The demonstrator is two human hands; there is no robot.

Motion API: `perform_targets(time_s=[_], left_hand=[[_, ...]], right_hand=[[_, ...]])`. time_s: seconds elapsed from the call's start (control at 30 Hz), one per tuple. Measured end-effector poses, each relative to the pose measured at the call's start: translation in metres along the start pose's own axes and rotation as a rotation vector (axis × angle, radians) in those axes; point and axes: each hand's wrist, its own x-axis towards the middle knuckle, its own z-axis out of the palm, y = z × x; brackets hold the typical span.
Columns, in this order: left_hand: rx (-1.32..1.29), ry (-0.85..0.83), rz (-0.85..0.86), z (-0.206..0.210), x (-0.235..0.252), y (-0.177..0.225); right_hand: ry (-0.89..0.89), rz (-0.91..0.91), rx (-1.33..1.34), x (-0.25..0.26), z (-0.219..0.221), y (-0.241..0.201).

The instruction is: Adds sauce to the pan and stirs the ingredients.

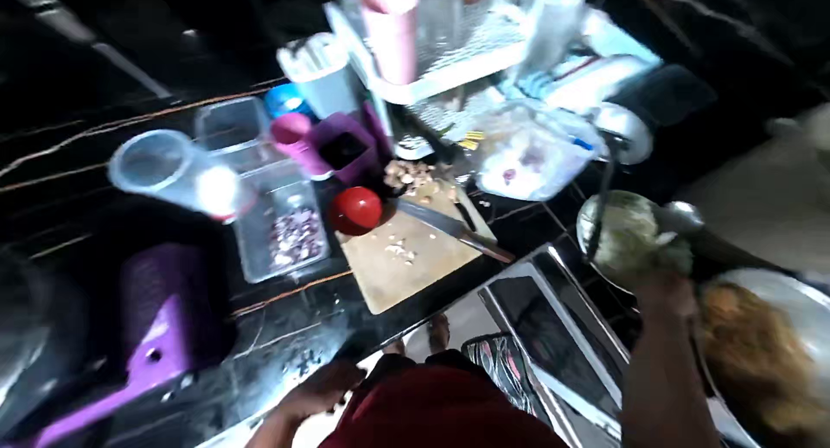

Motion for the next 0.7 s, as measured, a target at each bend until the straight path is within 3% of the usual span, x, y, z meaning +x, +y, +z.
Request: perform_targets(time_s=[0.03, 0.17, 0.3, 0.4, 0.5, 0.7], left_hand=[[-0.045, 0.038, 0.012, -0.011, -0.006, 0.028], [-0.27, 0.389, 0.336, -0.061, -0.036, 0.138], [-0.435, 0.676, 0.455, -0.128, -0.008, 0.199], [-0.466, 0.78, 0.366, -0.183, 0.03, 0.226], [-0.294, 0.844, 0.179, -0.227, 0.063, 0.237], [0.026, 0.924, 0.075, -0.246, 0.073, 0.253]], right_hand=[[0.002, 0.008, 0.0, 0.001, 0.0, 0.0], [0.016, 0.016, -0.011, 0.014, -0.001, -0.001], [0.043, 0.049, 0.028, 0.015, -0.008, -0.007], [0.101, 0.083, -0.026, 0.011, -0.011, -0.016], [0.209, 0.122, -0.019, 0.004, -0.01, -0.021], [0.296, 0.097, 0.425, -0.012, -0.023, -0.012]])
